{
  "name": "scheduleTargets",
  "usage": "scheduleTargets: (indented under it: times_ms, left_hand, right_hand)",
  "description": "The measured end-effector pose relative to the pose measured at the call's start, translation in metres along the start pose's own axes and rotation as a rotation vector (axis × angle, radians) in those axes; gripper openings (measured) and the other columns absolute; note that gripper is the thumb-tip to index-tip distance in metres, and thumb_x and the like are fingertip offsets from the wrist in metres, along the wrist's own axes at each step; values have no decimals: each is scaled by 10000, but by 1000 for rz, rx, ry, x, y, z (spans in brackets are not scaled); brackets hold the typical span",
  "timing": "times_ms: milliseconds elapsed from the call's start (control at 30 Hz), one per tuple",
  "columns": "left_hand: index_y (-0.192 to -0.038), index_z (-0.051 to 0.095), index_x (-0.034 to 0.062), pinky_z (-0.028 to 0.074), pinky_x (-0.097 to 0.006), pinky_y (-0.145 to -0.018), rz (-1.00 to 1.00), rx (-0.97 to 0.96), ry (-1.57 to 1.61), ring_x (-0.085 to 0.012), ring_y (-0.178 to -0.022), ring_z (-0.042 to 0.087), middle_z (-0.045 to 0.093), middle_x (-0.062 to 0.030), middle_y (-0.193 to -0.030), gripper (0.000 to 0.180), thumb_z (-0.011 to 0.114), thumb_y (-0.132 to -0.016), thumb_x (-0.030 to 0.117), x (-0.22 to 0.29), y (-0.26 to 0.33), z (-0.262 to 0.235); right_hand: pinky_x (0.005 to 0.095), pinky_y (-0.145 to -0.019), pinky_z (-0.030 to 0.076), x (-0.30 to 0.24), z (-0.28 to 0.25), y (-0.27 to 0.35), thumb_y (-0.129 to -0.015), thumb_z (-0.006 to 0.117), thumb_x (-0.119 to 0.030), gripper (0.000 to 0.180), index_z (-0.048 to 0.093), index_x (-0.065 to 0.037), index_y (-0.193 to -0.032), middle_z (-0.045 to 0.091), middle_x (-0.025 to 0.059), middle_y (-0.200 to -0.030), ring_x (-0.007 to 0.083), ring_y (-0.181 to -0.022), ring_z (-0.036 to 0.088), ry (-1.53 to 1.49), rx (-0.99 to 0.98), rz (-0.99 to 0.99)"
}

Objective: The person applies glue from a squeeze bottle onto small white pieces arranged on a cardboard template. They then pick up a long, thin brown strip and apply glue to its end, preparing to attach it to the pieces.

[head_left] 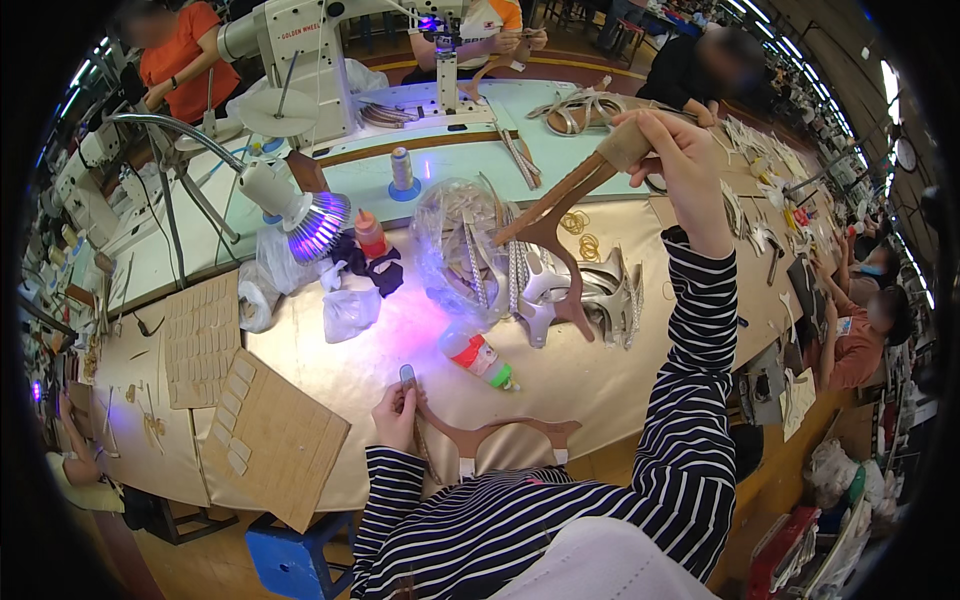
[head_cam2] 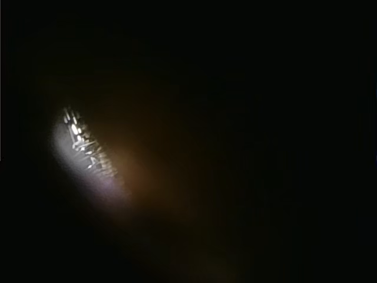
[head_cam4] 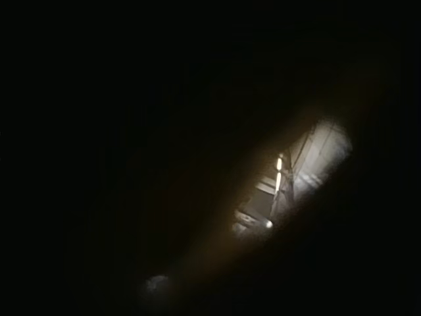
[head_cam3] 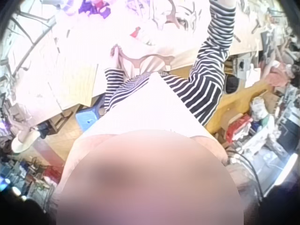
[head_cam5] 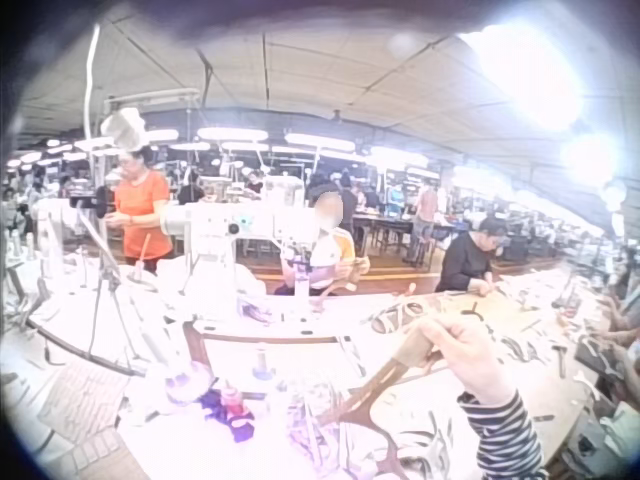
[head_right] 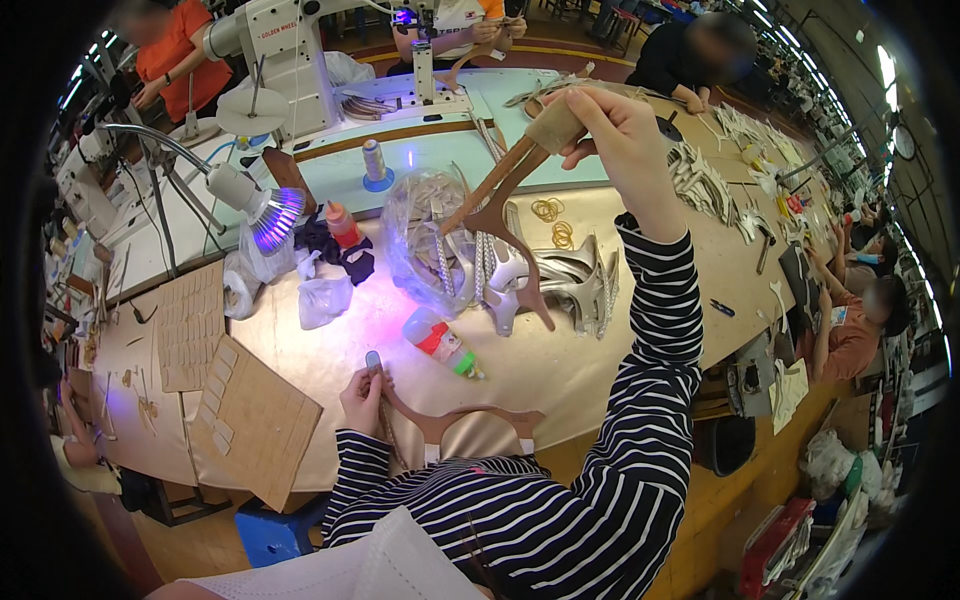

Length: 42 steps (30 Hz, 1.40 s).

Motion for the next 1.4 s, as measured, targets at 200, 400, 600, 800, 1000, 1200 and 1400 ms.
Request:
scheduleTargets:
  times_ms: [200,400,600,800,1000,1200,1400]
  left_hand:
    - [-1027,546,-75,530,-265,-725,16,-11,-7,-170,-783,644,647,-121,-885,165,520,-901,27,2,1,2]
    - [-1101,545,-70,507,-271,-783,-63,-20,166,-179,-886,634,648,-130,-985,251,557,-885,58,-2,-1,-9]
    - [-1213,460,-66,477,-286,-880,-82,-90,307,-198,-989,608,618,-147,-1068,363,555,-875,26,6,-2,-19]
    - [-1213,458,-79,482,-281,-868,-109,-54,274,-195,-969,618,622,-154,-1053,367,553,-870,14,10,-3,-16]
    - [-1205,459,-88,482,-273,-865,-113,-42,302,-195,-966,619,622,-157,-1052,367,560,-866,13,3,-6,-16]
    - [-1193,472,-82,473,-266,-870,-110,-56,310,-180,-965,609,619,-136,-1039,348,558,-869,15,4,-6,-17]
    - [-1187,487,-62,455,-307,-910,-181,-86,439,-197,-999,589,610,-134,-1063,317,518,-900,67,13,-2,-15]
  right_hand:
    - [171,-524,474,4,-6,3,-956,462,-250,327,639,20,-1004,612,61,-802,66,-614,555,-5,-23,12]
    - [194,-643,490,14,-13,8,-961,433,-276,349,624,-8,-1076,628,44,-986,78,-846,577,150,106,1]
    - [169,-584,417,20,-32,10,-965,444,-217,346,579,71,-1103,624,129,-1061,77,-775,561,98,218,-2]
    - [166,-538,408,32,-48,10,-948,489,-194,319,584,67,-1105,629,109,-1009,55,-636,501,35,193,8]
    - [163,-531,412,29,-48,14,-950,484,-195,325,579,69,-1113,631,110,-985,57,-643,520,44,165,13]
    - [168,-537,418,28,-40,13,-956,466,-203,332,579,67,-1112,630,100,-972,60,-658,528,66,171,14]
    - [159,-580,421,24,-32,3,-954,469,-228,321,608,23,-1098,628,64,-968,48,-690,529,214,224,23]
Point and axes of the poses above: each hand's wrist, its own y-axis away from the middle knuckle, its own z-axis out of the palm, x = y × z, the point moved 1 cm from there along -y, towards the middle knuckle
